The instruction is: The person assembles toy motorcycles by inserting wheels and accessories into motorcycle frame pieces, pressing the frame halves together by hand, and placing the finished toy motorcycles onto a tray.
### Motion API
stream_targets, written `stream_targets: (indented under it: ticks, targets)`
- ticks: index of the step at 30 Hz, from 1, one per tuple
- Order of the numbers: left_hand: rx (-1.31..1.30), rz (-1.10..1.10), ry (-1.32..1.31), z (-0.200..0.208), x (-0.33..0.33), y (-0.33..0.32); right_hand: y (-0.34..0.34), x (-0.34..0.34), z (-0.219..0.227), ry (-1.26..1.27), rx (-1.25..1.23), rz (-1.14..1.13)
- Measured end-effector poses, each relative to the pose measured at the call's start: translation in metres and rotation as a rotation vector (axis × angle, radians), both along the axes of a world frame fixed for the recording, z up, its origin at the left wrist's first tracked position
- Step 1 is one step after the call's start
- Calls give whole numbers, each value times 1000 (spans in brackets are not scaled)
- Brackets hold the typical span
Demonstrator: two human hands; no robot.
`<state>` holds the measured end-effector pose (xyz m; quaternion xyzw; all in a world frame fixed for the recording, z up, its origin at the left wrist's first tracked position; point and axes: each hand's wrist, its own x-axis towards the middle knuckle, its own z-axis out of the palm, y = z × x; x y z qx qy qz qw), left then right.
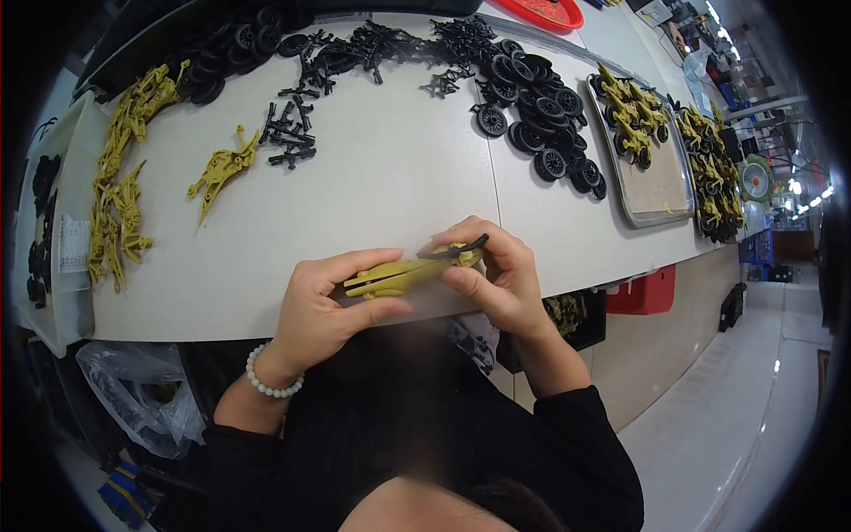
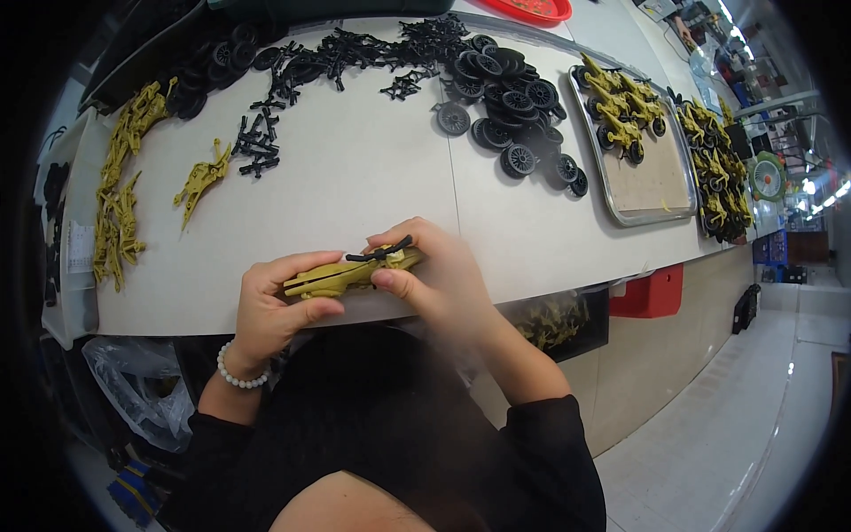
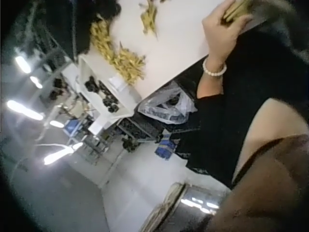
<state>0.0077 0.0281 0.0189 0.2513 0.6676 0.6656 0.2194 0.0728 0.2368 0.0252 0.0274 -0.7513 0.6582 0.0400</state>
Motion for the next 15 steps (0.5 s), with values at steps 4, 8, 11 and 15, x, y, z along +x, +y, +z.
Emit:
stream_targets:
  ticks: [4,8,11,15]
  targets:
    - [-14,38,41,0,6,-1,-3,2,10,-152,-118,-19]
    - [12,56,162,2,7,-3,-2,0,16,-166,-83,5]
    - [1,21,63,5,4,-1,0,2,14,-234,-159,2]
    - [-20,-68,-297,11,-1,2,0,1,14,-280,-158,-29]
